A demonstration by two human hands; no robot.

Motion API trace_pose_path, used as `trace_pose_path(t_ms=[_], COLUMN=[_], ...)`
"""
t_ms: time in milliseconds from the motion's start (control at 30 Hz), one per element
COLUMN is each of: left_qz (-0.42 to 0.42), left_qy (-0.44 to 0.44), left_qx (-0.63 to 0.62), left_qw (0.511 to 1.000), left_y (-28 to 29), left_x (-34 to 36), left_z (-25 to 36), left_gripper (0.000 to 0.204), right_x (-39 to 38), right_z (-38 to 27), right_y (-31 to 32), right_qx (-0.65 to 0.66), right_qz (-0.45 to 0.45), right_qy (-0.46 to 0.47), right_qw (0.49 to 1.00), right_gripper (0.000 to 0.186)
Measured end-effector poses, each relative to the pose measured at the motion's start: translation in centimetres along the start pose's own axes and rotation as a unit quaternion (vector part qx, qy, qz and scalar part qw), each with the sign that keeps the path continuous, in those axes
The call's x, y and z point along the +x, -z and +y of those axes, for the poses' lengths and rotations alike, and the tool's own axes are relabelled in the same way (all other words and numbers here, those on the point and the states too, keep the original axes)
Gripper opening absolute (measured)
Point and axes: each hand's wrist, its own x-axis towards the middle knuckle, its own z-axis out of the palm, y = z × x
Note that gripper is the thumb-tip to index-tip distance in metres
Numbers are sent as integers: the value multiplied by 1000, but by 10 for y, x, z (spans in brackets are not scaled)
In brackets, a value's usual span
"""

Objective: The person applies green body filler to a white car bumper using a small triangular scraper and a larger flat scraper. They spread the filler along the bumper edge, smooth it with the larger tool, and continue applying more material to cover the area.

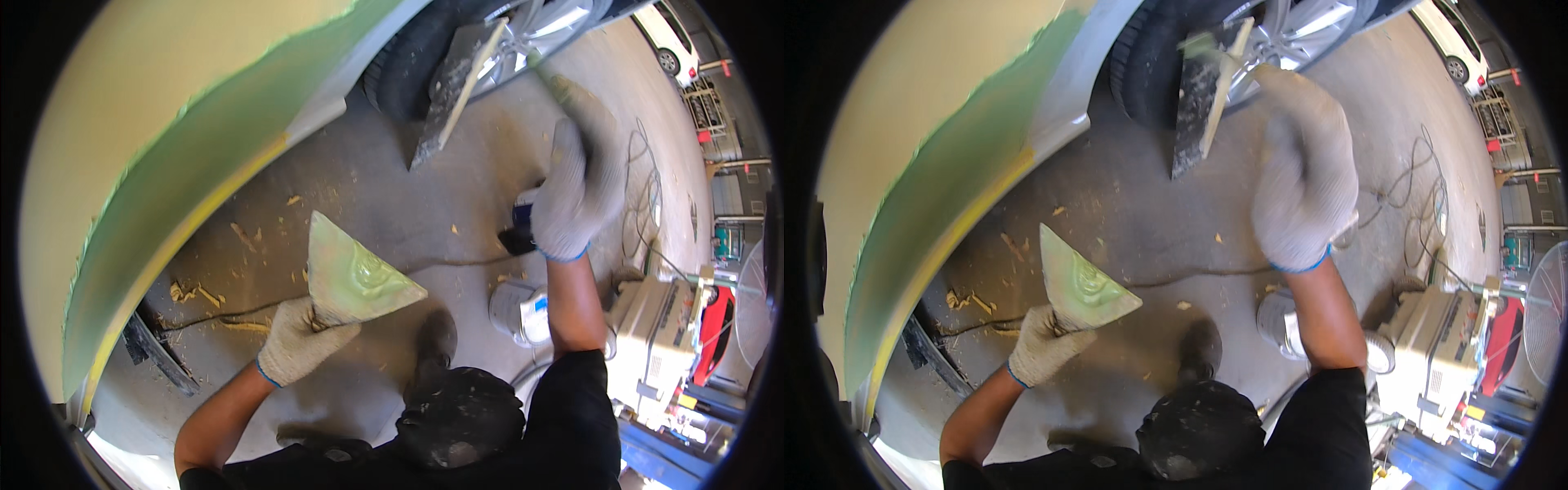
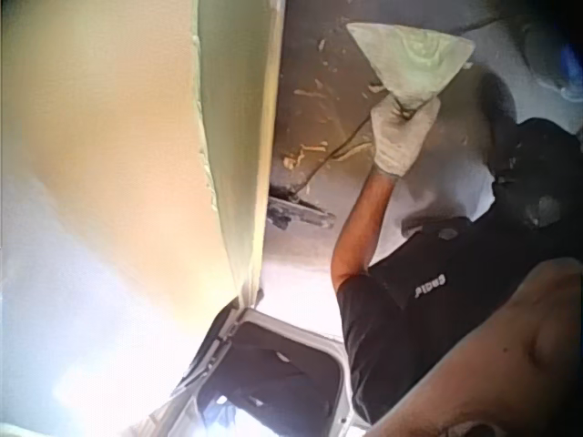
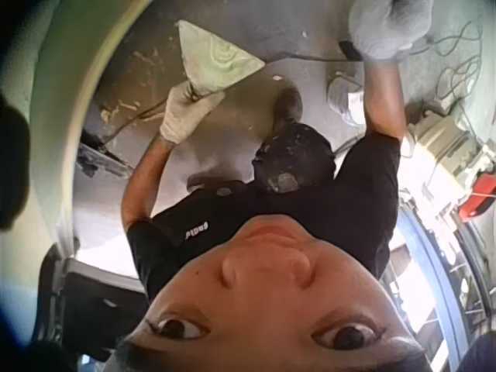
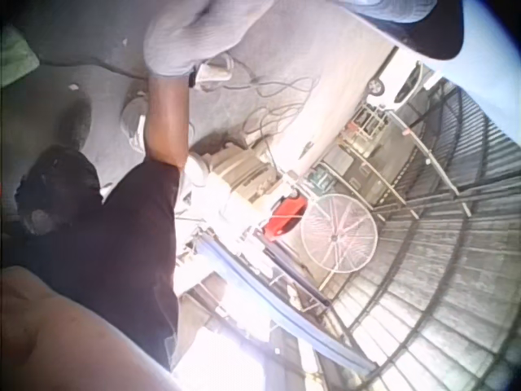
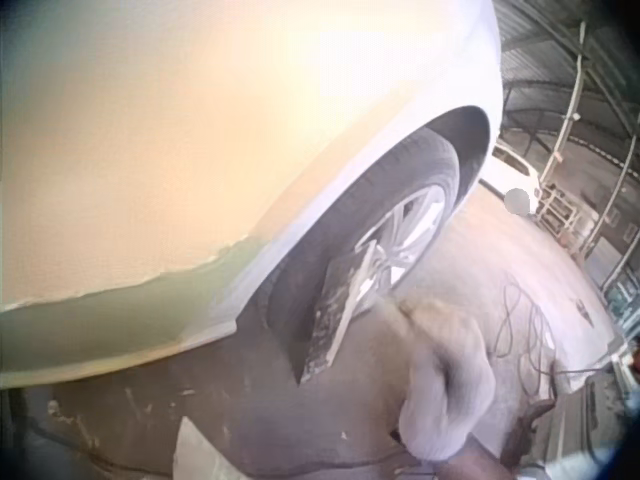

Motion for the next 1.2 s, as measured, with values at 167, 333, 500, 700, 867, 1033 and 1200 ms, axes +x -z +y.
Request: trace_pose_path(t_ms=[167,333,500,700,867,1033,1200], left_qz=[47,97,102,87,139,246,282], left_qy=[11,81,95,90,27,-68,-64], left_qx=[32,11,-9,-3,-43,-16,15], left_qw=[998,992,990,992,989,967,957], left_y=[-8,-17,-30,-42,-51,-66,-70], left_x=[26,17,12,13,17,18,25], left_z=[-4,-19,-28,-14,-3,15,20], left_gripper=[20,21,25,25,22,15,16], right_x=[43,92,112,95,91,6,-33], right_z=[30,49,51,42,31,-8,-34], right_y=[-33,-49,-58,-65,-53,-15,-26], right_qx=[-80,-74,-40,-57,-6,97,88], right_qz=[-16,3,57,18,45,-96,-164], right_qy=[326,429,491,412,430,309,270], right_qw=[942,900,869,909,902,941,945], right_gripper=[33,39,44,43,43,39,42])
